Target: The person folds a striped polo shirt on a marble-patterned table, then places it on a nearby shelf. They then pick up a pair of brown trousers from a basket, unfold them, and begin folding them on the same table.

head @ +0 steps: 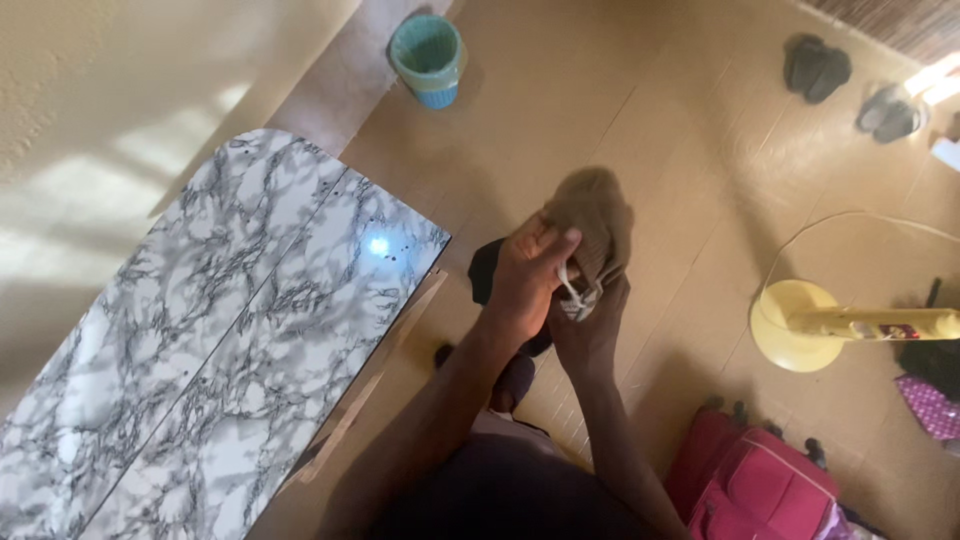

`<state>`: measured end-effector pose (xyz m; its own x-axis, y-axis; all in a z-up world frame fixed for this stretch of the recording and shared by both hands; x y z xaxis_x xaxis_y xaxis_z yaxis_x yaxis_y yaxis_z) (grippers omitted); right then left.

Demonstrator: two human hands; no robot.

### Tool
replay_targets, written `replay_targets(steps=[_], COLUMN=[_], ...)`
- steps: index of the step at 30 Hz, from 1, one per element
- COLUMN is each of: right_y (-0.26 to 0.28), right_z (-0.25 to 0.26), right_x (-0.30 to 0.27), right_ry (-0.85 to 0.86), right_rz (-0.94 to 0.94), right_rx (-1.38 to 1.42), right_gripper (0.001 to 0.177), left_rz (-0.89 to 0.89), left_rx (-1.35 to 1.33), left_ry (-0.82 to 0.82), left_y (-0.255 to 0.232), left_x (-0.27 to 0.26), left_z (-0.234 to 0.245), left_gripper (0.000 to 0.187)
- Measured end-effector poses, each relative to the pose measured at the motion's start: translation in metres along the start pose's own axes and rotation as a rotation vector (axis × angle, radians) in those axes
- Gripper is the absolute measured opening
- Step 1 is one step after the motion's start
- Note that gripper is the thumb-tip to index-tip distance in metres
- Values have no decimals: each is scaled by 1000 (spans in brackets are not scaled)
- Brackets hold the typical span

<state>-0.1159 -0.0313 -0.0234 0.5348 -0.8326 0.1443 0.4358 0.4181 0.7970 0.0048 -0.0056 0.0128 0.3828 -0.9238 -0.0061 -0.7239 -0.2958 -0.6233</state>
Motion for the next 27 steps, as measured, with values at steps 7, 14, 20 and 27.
replay_targets(steps=[7,14,20,27], right_y=[45,112,212,324], right_z=[24,24,-6,-78], right_x=[16,26,13,-42], right_ry=[-66,-37,27,423], right_rz=[-56,66,242,348], right_rx=[357,368,313,256], right_gripper=[54,35,38,22], left_rz=[-140,-227,2,-219], left_rx=[-107,373,719,1110], left_ry=[201,130,-167,-438], left_y=[-81,-136,-166,-180], left_x=[-24,-76,-169,-256], left_z=[-30,12,50,62], left_gripper=[52,53,43,82])
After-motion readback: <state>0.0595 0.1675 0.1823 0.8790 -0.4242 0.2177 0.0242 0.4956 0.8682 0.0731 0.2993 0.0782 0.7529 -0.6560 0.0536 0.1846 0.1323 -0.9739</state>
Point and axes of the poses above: each hand's wrist, its own x-axis towards the middle knuckle, its own z-axis out of the back of the hand, y = z × x, the point moved 1 cm from there along x, towards the middle knuckle, and after that the axes turned 6 degrees about y, right-handed, at the moved point
